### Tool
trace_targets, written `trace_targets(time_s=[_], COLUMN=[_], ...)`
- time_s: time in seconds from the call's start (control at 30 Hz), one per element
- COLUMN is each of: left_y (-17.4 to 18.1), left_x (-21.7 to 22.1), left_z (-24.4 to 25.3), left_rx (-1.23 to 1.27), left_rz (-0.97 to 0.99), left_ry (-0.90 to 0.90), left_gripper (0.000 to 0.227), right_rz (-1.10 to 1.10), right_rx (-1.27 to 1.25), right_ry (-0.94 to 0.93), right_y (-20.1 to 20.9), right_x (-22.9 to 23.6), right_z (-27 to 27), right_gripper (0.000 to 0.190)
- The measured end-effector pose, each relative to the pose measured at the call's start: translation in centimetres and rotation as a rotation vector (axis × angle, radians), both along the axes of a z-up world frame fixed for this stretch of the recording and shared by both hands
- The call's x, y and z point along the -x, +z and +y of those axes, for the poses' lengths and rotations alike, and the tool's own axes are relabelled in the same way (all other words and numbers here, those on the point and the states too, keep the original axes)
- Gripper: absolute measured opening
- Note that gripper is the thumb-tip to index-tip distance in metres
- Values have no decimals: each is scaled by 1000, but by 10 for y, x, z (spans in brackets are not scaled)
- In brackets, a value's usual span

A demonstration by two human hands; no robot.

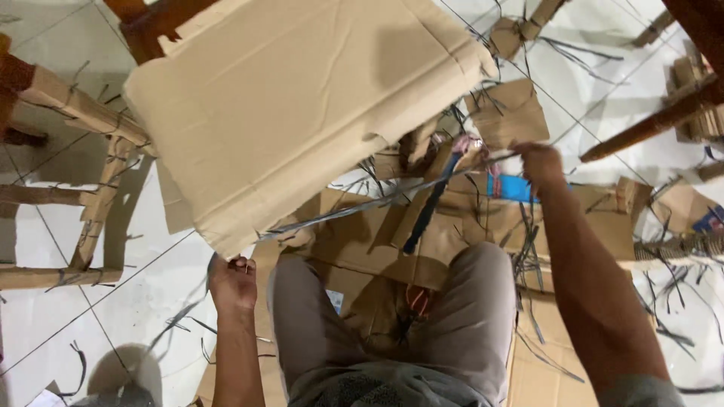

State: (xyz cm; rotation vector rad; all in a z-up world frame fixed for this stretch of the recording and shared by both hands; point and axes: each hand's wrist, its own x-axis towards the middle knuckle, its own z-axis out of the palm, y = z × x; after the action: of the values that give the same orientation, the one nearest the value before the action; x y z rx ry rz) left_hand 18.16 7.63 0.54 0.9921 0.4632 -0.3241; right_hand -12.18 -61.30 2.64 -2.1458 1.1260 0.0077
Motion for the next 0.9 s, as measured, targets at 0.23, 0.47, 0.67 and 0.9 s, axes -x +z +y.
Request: trace_targets(time_s=[0.23,0.47,0.67,0.9], left_y=[96,128,152,163], left_x=[-10,2,1,-15], left_z=[-30,-29,-46,-49], left_rx=[50,-107,-273,-349], left_rz=[-72,-306,-431,-522], left_ry=[7,18,15,84], left_gripper=[19,9,10,13], right_rz=[-482,-526,-428,-381], right_rx=[-626,-365,-224,-423], right_ry=[-598,-344,37,372], right_y=[116,156,341,303], right_x=[-109,-218,-244,-271], right_z=[-37,-99,118,277], right_gripper=[16,21,17,37])
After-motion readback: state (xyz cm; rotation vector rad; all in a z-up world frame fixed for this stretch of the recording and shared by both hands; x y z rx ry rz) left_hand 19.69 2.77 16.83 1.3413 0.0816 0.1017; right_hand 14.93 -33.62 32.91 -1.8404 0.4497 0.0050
